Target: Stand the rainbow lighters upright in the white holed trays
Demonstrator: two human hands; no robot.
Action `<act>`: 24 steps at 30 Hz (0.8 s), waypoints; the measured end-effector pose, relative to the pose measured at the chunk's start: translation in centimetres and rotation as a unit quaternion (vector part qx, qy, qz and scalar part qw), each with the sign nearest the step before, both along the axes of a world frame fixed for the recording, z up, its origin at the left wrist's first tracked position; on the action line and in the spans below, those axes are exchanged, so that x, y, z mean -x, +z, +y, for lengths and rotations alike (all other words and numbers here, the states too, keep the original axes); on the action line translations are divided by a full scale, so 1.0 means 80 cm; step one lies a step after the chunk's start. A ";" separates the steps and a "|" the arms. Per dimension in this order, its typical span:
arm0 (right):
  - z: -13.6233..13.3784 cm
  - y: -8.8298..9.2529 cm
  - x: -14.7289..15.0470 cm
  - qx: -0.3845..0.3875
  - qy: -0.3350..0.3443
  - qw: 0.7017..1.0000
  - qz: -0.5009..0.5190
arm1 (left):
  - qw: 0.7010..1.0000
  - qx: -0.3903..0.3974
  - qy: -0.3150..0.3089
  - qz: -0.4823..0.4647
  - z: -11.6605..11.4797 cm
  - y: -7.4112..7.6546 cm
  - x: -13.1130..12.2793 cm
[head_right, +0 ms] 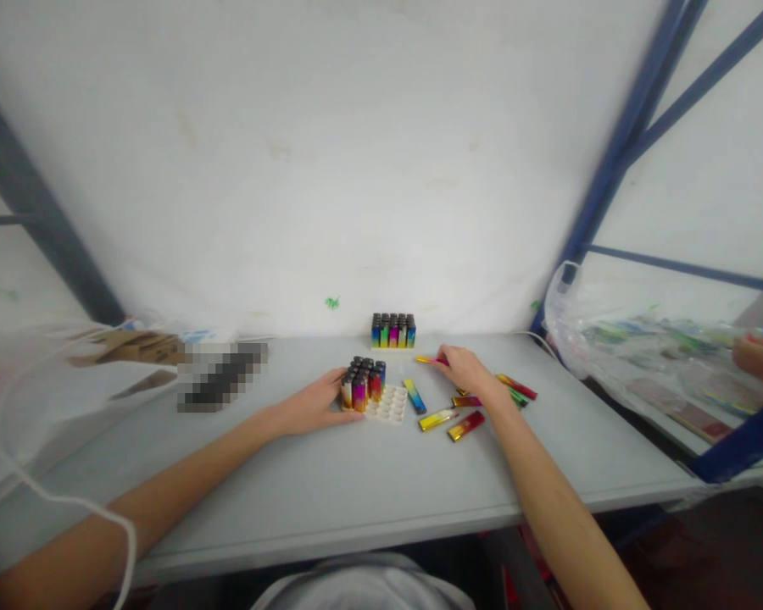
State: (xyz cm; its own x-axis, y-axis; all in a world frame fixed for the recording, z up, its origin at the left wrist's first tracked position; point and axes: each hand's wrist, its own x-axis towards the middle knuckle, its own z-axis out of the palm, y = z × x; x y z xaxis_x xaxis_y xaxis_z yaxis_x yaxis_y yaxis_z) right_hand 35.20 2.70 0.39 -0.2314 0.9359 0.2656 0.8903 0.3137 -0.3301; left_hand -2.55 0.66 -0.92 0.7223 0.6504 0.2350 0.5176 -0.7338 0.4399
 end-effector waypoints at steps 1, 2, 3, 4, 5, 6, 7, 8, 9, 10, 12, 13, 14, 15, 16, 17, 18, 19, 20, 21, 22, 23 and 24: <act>-0.003 0.003 0.005 -0.004 0.002 0.999 0.033 | 1.000 0.000 0.000 -0.001 0.000 0.000 0.000; -0.005 0.005 0.010 -0.009 0.004 0.998 0.070 | 1.000 0.000 0.001 -0.002 0.000 -0.001 0.000; -0.007 0.008 0.015 -0.016 0.006 0.994 0.109 | 1.000 0.000 0.001 -0.001 0.000 -0.001 0.000; -0.009 0.011 0.021 -0.027 0.007 0.988 0.150 | 1.000 0.000 0.001 0.000 0.001 -0.002 -0.001; -0.010 0.013 0.027 -0.040 0.007 0.980 0.194 | 1.000 -0.002 0.001 0.003 0.001 -0.002 -0.001; -0.011 0.015 0.034 -0.052 0.009 0.969 0.241 | 1.000 -0.004 0.002 0.006 0.001 -0.002 -0.001; -0.012 0.016 0.041 -0.058 0.014 0.955 0.290 | 1.000 -0.007 0.002 0.010 0.001 -0.003 -0.001; -0.012 0.017 0.048 -0.056 0.023 0.939 0.340 | 1.000 -0.009 0.003 0.013 0.001 -0.003 -0.001; -0.014 0.018 0.055 -0.047 0.036 0.919 0.389 | 1.000 -0.011 0.004 0.015 0.001 -0.004 -0.001; -0.015 0.019 0.063 -0.035 0.051 0.898 0.436 | 1.000 -0.012 0.004 0.014 0.001 -0.004 0.000; -0.020 0.019 0.079 -0.011 0.078 0.854 0.514 | 1.000 -0.012 0.004 0.007 0.002 -0.005 0.001; -0.023 0.019 0.086 -0.001 0.088 0.834 0.545 | 1.000 -0.011 0.003 0.002 0.002 -0.005 0.001; -0.027 0.020 0.093 0.011 0.096 0.815 0.571 | 1.000 -0.010 0.001 -0.003 0.002 -0.005 0.001; -0.031 0.021 0.099 0.027 0.104 0.801 0.589 | 1.000 -0.010 -0.001 -0.006 0.002 -0.005 0.001; -0.035 0.021 0.105 0.046 0.114 0.789 0.602 | 1.000 -0.009 -0.003 -0.006 0.002 -0.005 0.001; -0.039 0.022 0.111 0.065 0.125 0.780 0.610 | 1.000 -0.009 -0.004 -0.004 0.002 -0.004 0.001; -0.043 0.023 0.116 0.085 0.136 0.772 0.615 | 1.000 -0.010 -0.005 -0.001 0.002 -0.004 0.001; -0.046 0.024 0.121 0.102 0.143 0.767 0.617 | 1.000 -0.011 -0.006 0.001 0.003 -0.004 0.001; -0.049 0.024 0.125 0.117 0.145 0.766 0.615 | 1.000 -0.012 -0.007 0.000 0.003 -0.004 0.001; -0.052 0.024 0.129 0.127 0.141 0.769 0.611 | 1.000 -0.013 -0.007 -0.003 0.003 -0.004 0.001; -0.053 0.023 0.132 0.129 0.130 0.776 0.603 | 1.000 -0.013 -0.007 -0.007 0.002 -0.004 0.001; -0.055 0.021 0.135 0.123 0.117 0.790 0.590 | 1.000 -0.012 -0.007 -0.008 0.002 -0.003 0.000; -0.055 0.019 0.137 0.109 0.105 0.809 0.569 | 1.000 -0.010 -0.007 -0.008 0.001 -0.002 0.000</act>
State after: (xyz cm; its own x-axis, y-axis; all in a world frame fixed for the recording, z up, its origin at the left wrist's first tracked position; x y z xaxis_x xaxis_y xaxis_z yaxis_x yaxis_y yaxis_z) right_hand 24.24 -1.71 1.89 -0.1129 0.9612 0.2518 -0.0932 0.2421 -0.9658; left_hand -2.55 0.77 -1.11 0.7269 0.6358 0.2595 0.5008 -0.7493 0.4333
